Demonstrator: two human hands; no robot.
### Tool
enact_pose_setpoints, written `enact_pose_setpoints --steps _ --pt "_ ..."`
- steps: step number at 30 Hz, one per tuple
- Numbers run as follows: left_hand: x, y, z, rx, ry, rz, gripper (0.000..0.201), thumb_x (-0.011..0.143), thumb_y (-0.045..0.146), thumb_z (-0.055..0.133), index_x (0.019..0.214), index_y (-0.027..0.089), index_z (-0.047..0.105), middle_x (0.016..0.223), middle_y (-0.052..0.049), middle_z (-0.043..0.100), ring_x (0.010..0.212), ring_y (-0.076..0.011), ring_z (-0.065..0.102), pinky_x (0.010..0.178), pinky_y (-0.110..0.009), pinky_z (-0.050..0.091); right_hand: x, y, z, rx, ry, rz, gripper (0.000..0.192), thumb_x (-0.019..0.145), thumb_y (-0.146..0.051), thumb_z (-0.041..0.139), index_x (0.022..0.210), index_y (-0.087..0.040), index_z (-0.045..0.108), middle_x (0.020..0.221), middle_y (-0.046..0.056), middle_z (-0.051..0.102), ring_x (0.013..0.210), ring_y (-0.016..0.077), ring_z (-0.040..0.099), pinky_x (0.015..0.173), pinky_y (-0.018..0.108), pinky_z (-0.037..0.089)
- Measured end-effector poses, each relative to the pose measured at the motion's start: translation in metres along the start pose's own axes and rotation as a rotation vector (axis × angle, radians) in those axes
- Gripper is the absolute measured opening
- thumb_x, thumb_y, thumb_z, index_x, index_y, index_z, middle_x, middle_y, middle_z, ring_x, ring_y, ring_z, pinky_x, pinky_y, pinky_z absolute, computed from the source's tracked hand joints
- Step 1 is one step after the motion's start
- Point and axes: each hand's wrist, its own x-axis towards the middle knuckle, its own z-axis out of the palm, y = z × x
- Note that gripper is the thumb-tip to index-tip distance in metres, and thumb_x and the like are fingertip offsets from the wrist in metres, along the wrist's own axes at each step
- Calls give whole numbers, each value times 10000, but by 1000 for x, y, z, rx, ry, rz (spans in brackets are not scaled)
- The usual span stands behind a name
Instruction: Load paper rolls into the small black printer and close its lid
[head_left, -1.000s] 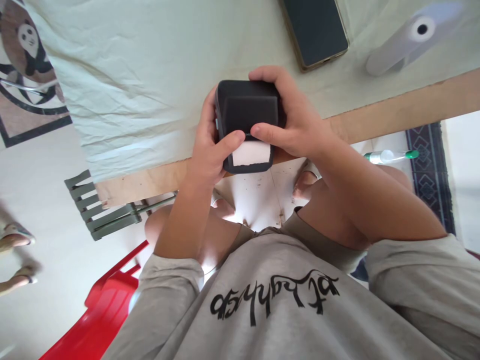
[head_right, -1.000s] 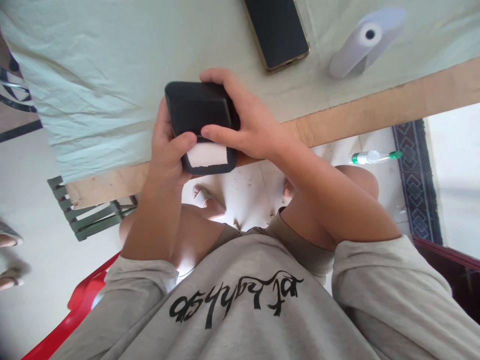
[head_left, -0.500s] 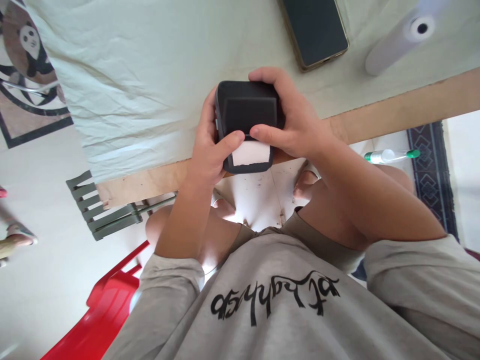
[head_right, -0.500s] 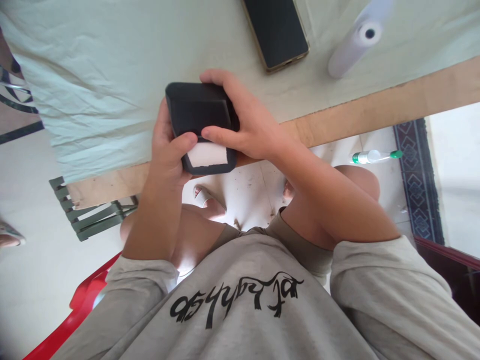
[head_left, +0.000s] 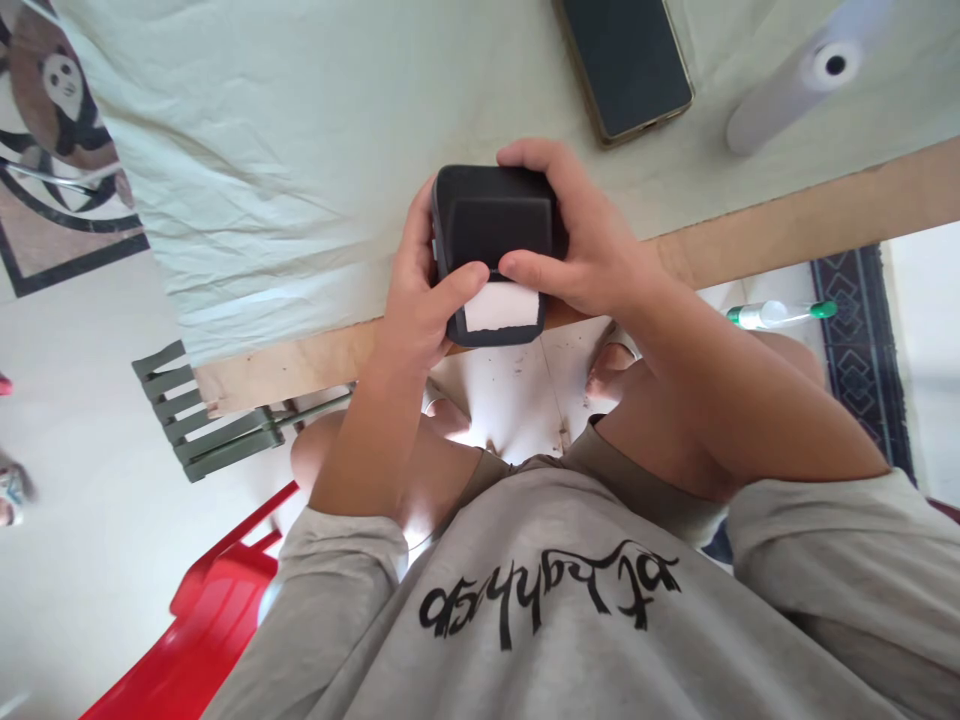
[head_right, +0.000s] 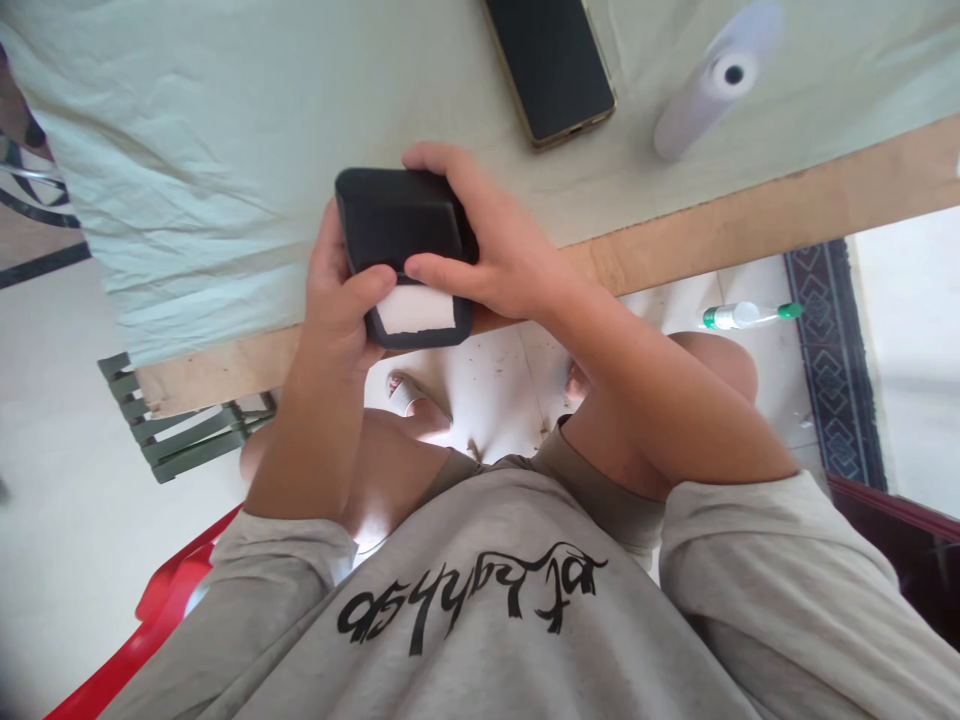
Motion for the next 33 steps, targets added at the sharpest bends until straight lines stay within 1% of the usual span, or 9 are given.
enact_pose_setpoints --steps 4,8,12,14,17,21,24,29,33 --pt "2 -4 -3 -5 -24 17 503 706 258 720 1166 293 519 1257 -17 533 1224 -233 476 1051 -366 407 0 -1 0 -9 -8 10 552 768 -454 580 1239 -275 354 1274 43 480 1103 207 515 937 350 460" --pt "2 -4 -2 7 -6 10 494 692 276 720 1145 331 533 1220 2 547 1223 -234 484 1015 -347 440 -1 2 1 24 -4 -2 558 768 -467 586 1240 -282 353 1261 40 486 1084 197 524 920 333 466" --pt "2 3 4 -81 42 -19 335 791 420 577 1103 300 559 1117 -20 598 1174 -253 528 968 -371 474 -2 6 2 66 22 -47 551 766 -472 588 1234 -278 370 1241 41 499 1070 189 532 924 330 466" --pt "2 7 7 -124 66 -58 279 851 420 483 1060 266 584 1012 -29 631 1111 -251 568 969 -388 471 -2 8 3 101 30 -43 575 758 -507 585 1238 -275 370 1251 40 495 1079 193 530 933 340 465" --pt "2 10 7 -134 82 -90 227 868 375 486 1001 241 613 930 -21 645 1024 -233 607 966 -386 468 -2 9 2 131 23 -13 613 744 -558 578 1246 -284 360 1253 35 494 1080 196 530 937 348 468" --pt "3 7 5 -110 63 -83 264 854 457 507 973 256 630 969 -26 650 1038 -239 592 935 -368 473 -2 8 2 75 46 -27 585 761 -524 575 1250 -290 354 1262 28 485 1117 190 509 977 341 447" --pt "3 5 6 -130 45 -59 297 871 482 463 1002 264 616 1016 -13 645 1026 -241 581 926 -379 477 -2 5 3 63 47 -44 577 782 -502 558 1265 -274 339 1285 34 467 1142 193 498 990 352 436" --pt "1 8 11 -120 87 -58 300 895 459 434 995 241 614 984 -17 641 983 -217 596 942 -374 475 0 4 4 21 53 -34 554 777 -482 560 1253 -300 342 1304 35 457 1140 191 502 972 328 435" --pt "2 11 8 -60 140 -69 284 856 476 492 1016 277 617 922 -17 648 1038 -245 576 927 -366 471 2 2 2 5 -13 -46 632 749 -506 575 1271 -289 290 1315 54 429 1137 197 493 970 338 444"
